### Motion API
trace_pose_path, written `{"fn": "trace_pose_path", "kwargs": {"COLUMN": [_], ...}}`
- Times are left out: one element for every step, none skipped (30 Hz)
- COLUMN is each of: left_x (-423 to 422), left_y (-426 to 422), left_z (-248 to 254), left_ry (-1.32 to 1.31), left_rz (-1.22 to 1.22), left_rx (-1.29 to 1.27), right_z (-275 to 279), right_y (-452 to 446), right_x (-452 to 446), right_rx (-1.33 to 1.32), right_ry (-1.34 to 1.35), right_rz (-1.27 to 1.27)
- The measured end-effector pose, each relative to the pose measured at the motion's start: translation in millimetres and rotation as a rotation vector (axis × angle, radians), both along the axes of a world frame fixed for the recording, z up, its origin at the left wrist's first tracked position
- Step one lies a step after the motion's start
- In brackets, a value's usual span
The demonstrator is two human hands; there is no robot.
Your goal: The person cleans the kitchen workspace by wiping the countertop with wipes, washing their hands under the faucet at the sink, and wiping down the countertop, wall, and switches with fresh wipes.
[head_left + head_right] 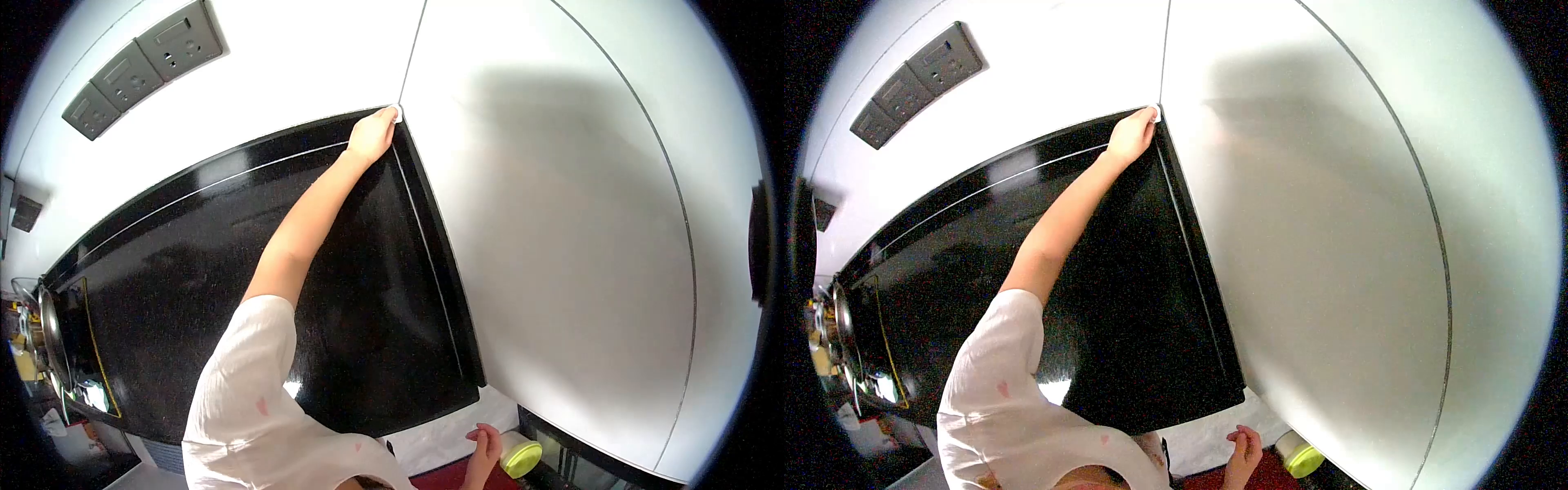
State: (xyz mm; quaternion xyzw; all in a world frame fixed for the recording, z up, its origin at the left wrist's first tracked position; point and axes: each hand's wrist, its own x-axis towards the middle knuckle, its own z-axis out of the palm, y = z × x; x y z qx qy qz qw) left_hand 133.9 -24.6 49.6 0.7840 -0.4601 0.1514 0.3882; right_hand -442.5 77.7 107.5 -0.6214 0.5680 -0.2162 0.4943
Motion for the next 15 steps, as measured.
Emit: {"fn": "trace_pose_path", "kwargs": {"left_x": [1, 2, 4, 3, 2, 1, 2, -4, -13, -23, -31, -42, -52, -61, -65], "left_y": [2, 3, 4, 6, 7, 8, 8, 12, 15, 17, 20, 22, 26, 29, 30], "left_z": [-1, -2, -2, -5, -8, -12, -22, -24, -28, -32, -32, -33, -33, -32, -35], "left_ry": [0.022, 0.042, 0.165, 0.188, 0.205, 0.223, 0.281, 0.209, 0.226, 0.24, 0.306, 0.33, 0.316, 0.298, 0.28], "left_rz": [-0.049, -0.098, -0.155, -0.17, -0.185, -0.202, -0.235, -0.24, -0.263, -0.287, -0.306, -0.331, -0.35, -0.368, -0.391], "left_rx": [0.0, -0.002, 0.058, 0.064, 0.07, 0.073, 0.095, 0.116, 0.105, 0.097, 0.19, 0.152, 0.178, 0.202, 0.143], "right_z": [-1, 0, 4, 9, 9, 7, 10, 16, 19, 21, 21, 21, 22, 22, 20], "right_y": [0, 0, -1, 1, 2, 4, 6, 7, 9, 9, 9, 10, 12, 14, 15], "right_x": [0, 1, 2, 2, 0, -3, -6, -6, -7, -9, -11, -13, -16, -19, -21], "right_rx": [-0.003, 0.008, 0.018, 0.026, 0.006, -0.016, -0.04, -0.018, 0.008, 0.035, 0.02, 0.008, -0.003, 0.005, 0.009], "right_ry": [-0.007, 0.013, 0.037, 0.067, 0.037, 0.009, -0.014, 0.014, 0.037, 0.058, 0.063, 0.07, 0.078, 0.065, 0.047], "right_rz": [0.004, -0.004, -0.011, -0.019, -0.008, 0.002, 0.013, -0.011, -0.037, -0.064, -0.058, -0.05, -0.042, -0.048, -0.053]}}
